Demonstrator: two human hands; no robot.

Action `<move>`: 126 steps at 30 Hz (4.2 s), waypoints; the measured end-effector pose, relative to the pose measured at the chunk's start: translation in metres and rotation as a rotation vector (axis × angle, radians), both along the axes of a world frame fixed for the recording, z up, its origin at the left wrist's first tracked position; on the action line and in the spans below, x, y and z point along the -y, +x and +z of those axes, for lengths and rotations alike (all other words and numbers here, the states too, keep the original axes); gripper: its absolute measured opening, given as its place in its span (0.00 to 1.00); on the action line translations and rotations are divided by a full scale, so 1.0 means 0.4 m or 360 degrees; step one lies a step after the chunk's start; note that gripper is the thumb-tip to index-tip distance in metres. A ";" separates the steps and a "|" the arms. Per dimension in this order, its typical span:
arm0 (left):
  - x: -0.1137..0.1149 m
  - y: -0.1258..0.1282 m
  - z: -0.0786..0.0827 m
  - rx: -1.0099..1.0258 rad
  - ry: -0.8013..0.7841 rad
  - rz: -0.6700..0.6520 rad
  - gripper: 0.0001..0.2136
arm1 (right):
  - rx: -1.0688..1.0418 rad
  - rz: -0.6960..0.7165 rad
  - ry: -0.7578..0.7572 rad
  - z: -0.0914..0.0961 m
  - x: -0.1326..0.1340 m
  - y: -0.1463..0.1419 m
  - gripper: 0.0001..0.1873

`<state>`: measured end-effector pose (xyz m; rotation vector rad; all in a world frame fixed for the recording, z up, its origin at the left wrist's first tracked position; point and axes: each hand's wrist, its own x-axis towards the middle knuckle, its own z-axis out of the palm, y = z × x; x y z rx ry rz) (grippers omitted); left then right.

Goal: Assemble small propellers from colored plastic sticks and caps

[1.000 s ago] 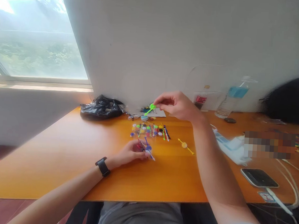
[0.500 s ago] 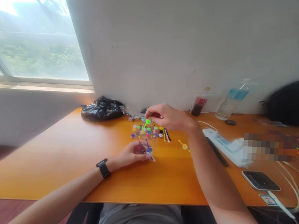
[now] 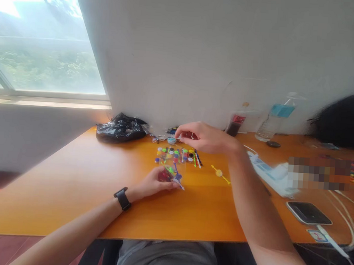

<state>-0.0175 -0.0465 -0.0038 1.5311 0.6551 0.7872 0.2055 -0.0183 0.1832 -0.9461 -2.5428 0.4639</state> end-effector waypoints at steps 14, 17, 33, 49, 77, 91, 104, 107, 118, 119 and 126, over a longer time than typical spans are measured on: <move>0.006 -0.004 0.008 0.0018 -0.0055 0.0044 0.19 | 0.0866 -0.0701 -0.1269 -0.158 -0.251 0.310 0.29; 0.006 -0.002 0.009 0.0006 -0.0054 0.0018 0.18 | 0.0967 -0.0679 -0.1413 -0.219 -0.279 0.306 0.32; 0.008 -0.002 0.010 -0.0010 -0.0043 -0.0029 0.17 | 0.1167 -0.0691 -0.1480 -0.331 -0.361 0.348 0.39; 0.003 0.001 -0.002 0.0025 -0.0038 -0.0043 0.16 | 0.1152 -0.0850 -0.1454 -0.322 -0.184 0.373 0.23; 0.000 0.001 -0.004 0.0068 -0.0113 -0.0051 0.17 | -0.0074 -0.0594 -0.0438 -0.264 0.114 0.282 0.21; -0.003 0.003 -0.012 0.0070 -0.0067 -0.0048 0.19 | -0.1008 0.0028 -0.0203 -0.097 0.036 -0.052 0.20; 0.000 0.003 -0.011 0.0034 -0.0031 -0.0040 0.18 | -0.1235 -0.0173 0.0129 -0.180 0.027 -0.066 0.15; 0.002 0.005 -0.005 0.0043 -0.0015 -0.0043 0.19 | -0.1233 -0.0214 0.0198 -0.190 0.032 -0.068 0.13; -0.001 0.000 -0.005 -0.0063 0.0220 0.0064 0.19 | -0.0788 -0.0071 0.0264 -0.207 0.036 -0.043 0.08; -0.001 0.000 -0.004 -0.0070 0.0240 0.0077 0.19 | -0.0747 -0.0070 0.0269 -0.210 0.036 -0.042 0.08; -0.003 0.001 -0.010 -0.0060 0.0313 0.0224 0.19 | -0.0449 -0.0141 0.0241 -0.218 0.038 -0.020 0.13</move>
